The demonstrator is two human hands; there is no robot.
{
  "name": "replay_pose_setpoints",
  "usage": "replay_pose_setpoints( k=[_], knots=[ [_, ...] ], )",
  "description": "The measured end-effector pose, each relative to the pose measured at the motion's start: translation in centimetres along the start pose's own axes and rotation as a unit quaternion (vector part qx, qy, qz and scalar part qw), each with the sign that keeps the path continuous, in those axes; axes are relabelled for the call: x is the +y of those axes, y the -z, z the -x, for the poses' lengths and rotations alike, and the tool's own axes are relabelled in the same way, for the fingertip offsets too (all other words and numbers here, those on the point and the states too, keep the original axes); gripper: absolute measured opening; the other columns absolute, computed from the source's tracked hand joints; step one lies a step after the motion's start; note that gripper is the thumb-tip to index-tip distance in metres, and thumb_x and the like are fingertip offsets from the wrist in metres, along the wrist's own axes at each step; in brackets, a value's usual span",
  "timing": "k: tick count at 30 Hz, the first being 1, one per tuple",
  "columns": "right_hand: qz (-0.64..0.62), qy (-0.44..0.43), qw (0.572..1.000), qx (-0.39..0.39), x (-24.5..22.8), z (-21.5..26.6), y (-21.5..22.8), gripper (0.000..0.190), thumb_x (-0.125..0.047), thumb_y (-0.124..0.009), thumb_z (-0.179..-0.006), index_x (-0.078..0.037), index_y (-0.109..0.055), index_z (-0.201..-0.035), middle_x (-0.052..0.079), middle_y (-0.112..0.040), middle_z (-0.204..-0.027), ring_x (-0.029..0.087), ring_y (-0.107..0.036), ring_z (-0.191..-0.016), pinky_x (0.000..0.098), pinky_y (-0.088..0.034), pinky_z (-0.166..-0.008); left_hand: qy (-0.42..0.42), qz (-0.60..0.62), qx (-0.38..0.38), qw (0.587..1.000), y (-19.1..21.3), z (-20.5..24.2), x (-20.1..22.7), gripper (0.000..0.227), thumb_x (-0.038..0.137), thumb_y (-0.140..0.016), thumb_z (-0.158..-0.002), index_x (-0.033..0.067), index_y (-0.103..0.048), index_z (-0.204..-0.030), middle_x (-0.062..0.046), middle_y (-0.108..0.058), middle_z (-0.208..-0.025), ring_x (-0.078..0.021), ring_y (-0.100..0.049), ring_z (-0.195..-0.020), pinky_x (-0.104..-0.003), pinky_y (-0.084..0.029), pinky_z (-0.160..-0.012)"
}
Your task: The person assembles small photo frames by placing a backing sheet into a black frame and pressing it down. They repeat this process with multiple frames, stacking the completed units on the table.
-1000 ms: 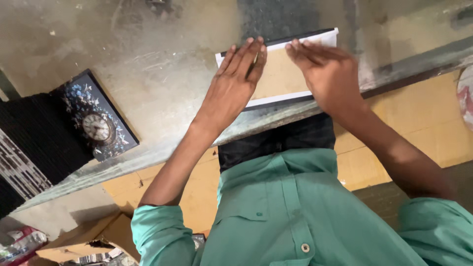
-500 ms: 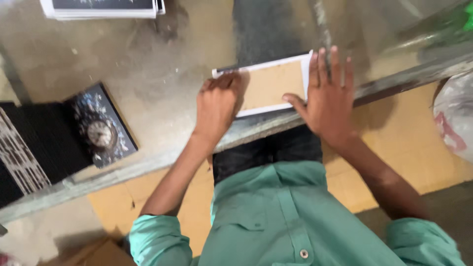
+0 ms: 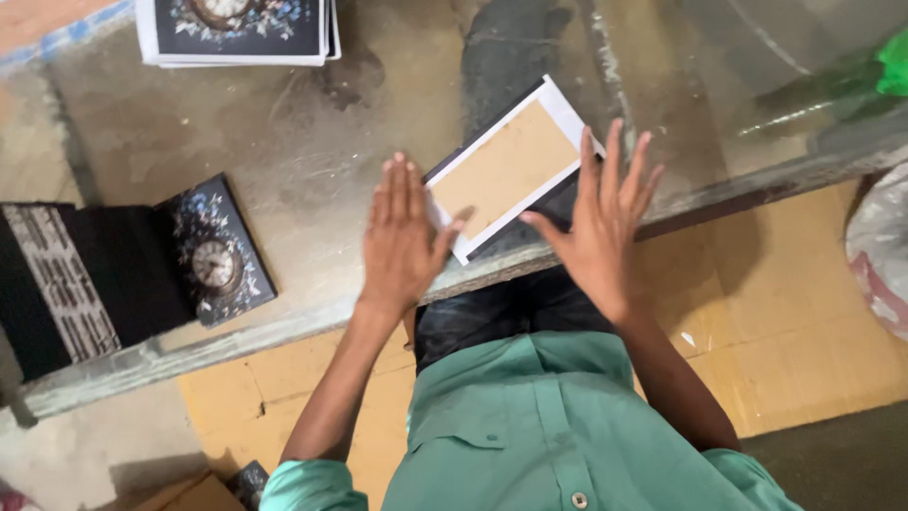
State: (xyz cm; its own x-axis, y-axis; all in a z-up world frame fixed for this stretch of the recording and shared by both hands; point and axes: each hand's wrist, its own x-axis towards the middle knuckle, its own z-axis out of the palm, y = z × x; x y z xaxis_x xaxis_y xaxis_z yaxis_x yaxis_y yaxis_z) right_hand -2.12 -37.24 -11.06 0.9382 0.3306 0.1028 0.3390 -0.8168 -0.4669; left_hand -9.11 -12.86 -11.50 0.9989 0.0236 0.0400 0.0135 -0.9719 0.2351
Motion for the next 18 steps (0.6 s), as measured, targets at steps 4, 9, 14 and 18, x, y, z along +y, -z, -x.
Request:
replay_pose_setpoints(
  k=[4, 9, 14, 18],
  knots=[
    [-0.029, 0.059, 0.997, -0.035, -1.5, -0.8, -1.6, 0.119, -0.065, -0.074, -0.083, 0.000, -0.018, -0.166, 0.024, -0.012, -0.173, 0.049, -0.001, -0.159, 0.0723, 0.003, -0.123, -0.033, 0.057, 0.000, 0.998, -1.2, 1.0, 1.4, 0.093, 0.065, -0.050, -0.098, -0.0025, -0.030, -0.160, -0.028, -0.026, -0.165, -0.0418, -0.029, -0.153, -0.051, -0.024, -0.125],
    [-0.064, 0.064, 0.994, -0.067, -1.7, -1.4, -1.9, 0.117, -0.061, -0.075, -0.089, 0.004, -0.014, -0.166, 0.017, -0.019, -0.175, 0.043, -0.004, -0.163, 0.0699, 0.005, -0.126, 0.002, 0.061, -0.019, 0.998, 1.4, 3.5, 1.5, 0.092, 0.060, -0.052, -0.099, -0.0047, -0.028, -0.159, -0.026, -0.038, -0.161, -0.0411, -0.037, -0.150, -0.053, -0.024, -0.125],
    [-0.063, 0.059, 0.995, -0.049, -1.9, -0.2, -2.0, 0.112, -0.061, -0.073, -0.096, 0.002, -0.015, -0.168, 0.023, -0.012, -0.177, 0.046, -0.004, -0.165, 0.0682, 0.002, -0.130, 0.044, 0.126, 0.014, 0.991, 3.2, 0.9, 0.6, 0.071, 0.042, -0.055, -0.104, -0.0016, -0.038, -0.157, -0.025, -0.060, -0.138, -0.0444, -0.054, -0.131, -0.053, -0.032, -0.123],
    [-0.064, 0.037, 0.997, -0.020, -2.0, -0.6, -2.0, 0.123, -0.068, -0.077, -0.085, 0.001, -0.017, -0.167, 0.029, -0.004, -0.172, 0.051, 0.000, -0.160, 0.0684, 0.000, -0.127, 0.023, 0.088, 0.078, 0.993, 1.5, -4.9, 2.0, 0.050, 0.032, -0.059, -0.099, -0.0052, -0.055, -0.133, -0.027, -0.067, -0.113, -0.0428, -0.063, -0.106, -0.052, -0.046, -0.095]
  ],
)
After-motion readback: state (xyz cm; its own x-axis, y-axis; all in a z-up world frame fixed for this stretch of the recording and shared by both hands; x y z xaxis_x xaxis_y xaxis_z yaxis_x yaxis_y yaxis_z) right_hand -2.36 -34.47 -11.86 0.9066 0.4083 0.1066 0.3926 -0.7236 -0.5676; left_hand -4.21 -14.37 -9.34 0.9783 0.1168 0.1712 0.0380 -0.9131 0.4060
